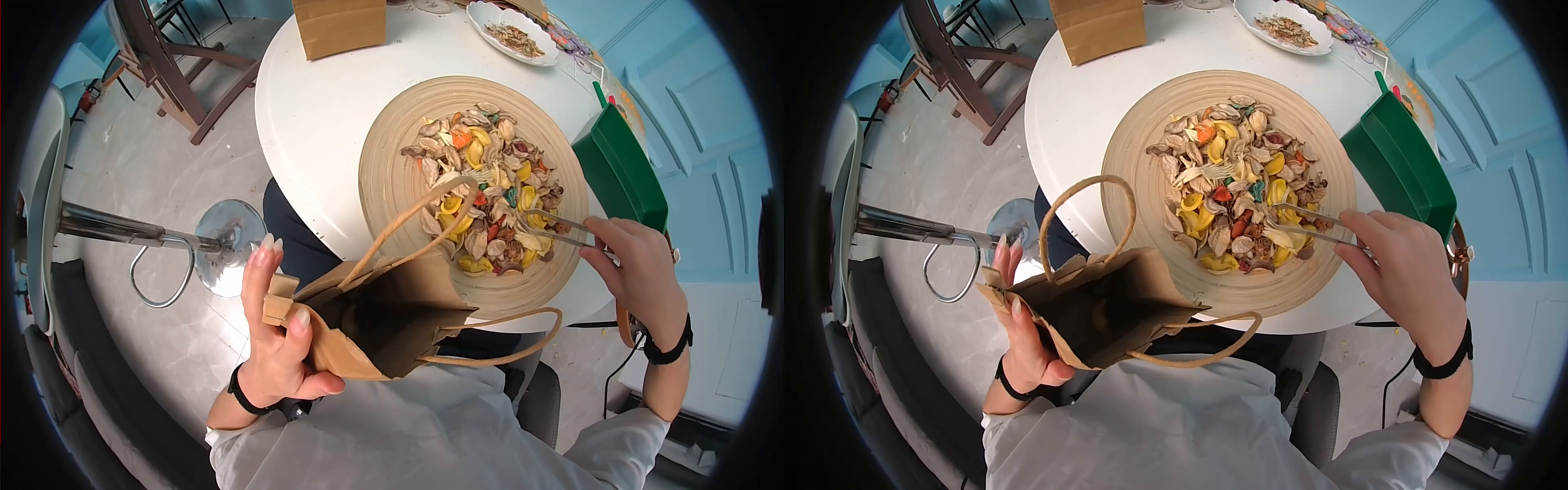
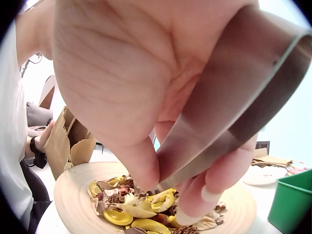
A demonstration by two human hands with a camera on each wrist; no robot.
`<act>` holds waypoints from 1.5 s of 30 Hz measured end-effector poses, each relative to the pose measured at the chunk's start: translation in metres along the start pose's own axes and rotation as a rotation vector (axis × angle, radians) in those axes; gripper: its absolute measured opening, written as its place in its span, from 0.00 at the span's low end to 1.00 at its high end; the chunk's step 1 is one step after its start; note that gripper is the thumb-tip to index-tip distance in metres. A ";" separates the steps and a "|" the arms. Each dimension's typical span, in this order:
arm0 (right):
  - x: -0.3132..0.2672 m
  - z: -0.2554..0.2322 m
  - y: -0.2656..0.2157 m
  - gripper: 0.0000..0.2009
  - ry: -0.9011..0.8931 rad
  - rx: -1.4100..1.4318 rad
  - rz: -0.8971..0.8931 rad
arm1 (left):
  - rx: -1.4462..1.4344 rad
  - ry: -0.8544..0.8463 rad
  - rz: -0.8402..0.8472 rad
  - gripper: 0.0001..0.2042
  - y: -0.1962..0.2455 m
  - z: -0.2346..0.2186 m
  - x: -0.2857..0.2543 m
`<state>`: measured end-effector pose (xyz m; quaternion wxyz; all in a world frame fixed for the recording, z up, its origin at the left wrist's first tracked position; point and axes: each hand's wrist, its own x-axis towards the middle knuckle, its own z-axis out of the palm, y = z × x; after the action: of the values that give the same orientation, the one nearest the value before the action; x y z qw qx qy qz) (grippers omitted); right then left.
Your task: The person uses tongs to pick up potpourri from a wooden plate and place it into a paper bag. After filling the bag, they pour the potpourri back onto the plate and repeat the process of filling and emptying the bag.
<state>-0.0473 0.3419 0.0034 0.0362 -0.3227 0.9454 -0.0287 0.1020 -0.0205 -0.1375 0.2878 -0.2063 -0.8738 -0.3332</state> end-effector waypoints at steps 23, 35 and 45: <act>0.014 0.002 -0.008 0.17 0.125 -0.121 -0.196 | -0.009 0.007 -0.007 0.41 0.000 0.001 0.000; 0.012 -0.007 -0.006 0.15 0.134 -0.062 -0.173 | -0.012 0.007 -0.012 0.41 -0.001 0.001 0.000; 0.022 -0.013 -0.012 0.17 0.102 0.137 -0.141 | -0.003 0.009 -0.007 0.41 -0.001 0.001 -0.001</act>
<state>-0.0581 0.3195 0.0158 0.0078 -0.3834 0.9167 -0.1122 0.1018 -0.0207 -0.1388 0.2904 -0.2019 -0.8728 -0.3363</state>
